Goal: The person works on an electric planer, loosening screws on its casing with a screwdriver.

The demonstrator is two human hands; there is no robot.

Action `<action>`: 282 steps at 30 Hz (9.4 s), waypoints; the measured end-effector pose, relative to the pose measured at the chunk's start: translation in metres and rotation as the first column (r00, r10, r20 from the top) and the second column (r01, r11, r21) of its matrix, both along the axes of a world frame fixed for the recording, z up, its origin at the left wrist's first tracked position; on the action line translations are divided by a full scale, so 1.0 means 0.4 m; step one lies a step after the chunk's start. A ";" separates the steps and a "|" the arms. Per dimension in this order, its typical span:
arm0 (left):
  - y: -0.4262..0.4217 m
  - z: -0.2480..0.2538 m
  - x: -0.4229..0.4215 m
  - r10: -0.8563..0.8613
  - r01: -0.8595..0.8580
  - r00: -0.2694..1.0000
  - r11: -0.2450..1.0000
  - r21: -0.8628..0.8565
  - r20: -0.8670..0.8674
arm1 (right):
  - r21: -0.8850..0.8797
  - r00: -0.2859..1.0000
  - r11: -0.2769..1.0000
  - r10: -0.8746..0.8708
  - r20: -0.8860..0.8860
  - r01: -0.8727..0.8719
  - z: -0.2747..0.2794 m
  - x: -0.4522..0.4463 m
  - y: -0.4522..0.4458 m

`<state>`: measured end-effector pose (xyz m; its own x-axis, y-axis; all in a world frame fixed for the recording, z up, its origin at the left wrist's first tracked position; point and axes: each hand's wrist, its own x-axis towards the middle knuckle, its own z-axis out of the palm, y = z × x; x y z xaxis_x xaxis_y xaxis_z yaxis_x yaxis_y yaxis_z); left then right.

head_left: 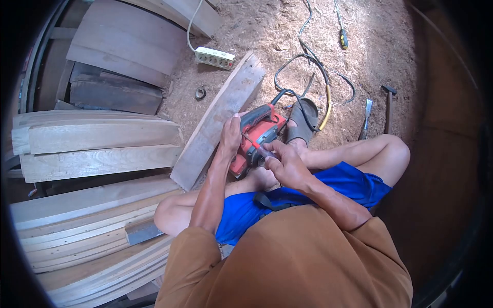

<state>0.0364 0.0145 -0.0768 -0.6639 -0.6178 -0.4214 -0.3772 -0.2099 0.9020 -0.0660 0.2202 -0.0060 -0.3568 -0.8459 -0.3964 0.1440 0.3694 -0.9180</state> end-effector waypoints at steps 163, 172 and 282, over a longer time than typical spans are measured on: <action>-0.030 -0.010 0.038 0.082 -0.052 0.981 0.984 0.169 -0.176 | -0.115 0.820 0.973 0.104 -0.563 -0.202 0.051 -0.044 0.082; -0.036 -0.036 0.047 0.109 -0.063 0.971 0.975 0.211 -0.213 | -0.103 0.801 0.973 0.106 -0.589 -0.204 0.045 -0.041 0.043; -0.017 0.034 0.110 -0.273 0.290 0.954 0.946 -0.146 0.127 | -0.024 0.978 0.985 0.165 -0.128 -0.169 0.025 -0.136 -0.004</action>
<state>0.0804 0.0077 -0.0634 -0.7788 -0.4773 -0.4071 -0.4927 0.0637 0.8679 -0.1203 0.2187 0.0039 -0.2541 -0.9102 -0.3271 -0.0342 0.3465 -0.9374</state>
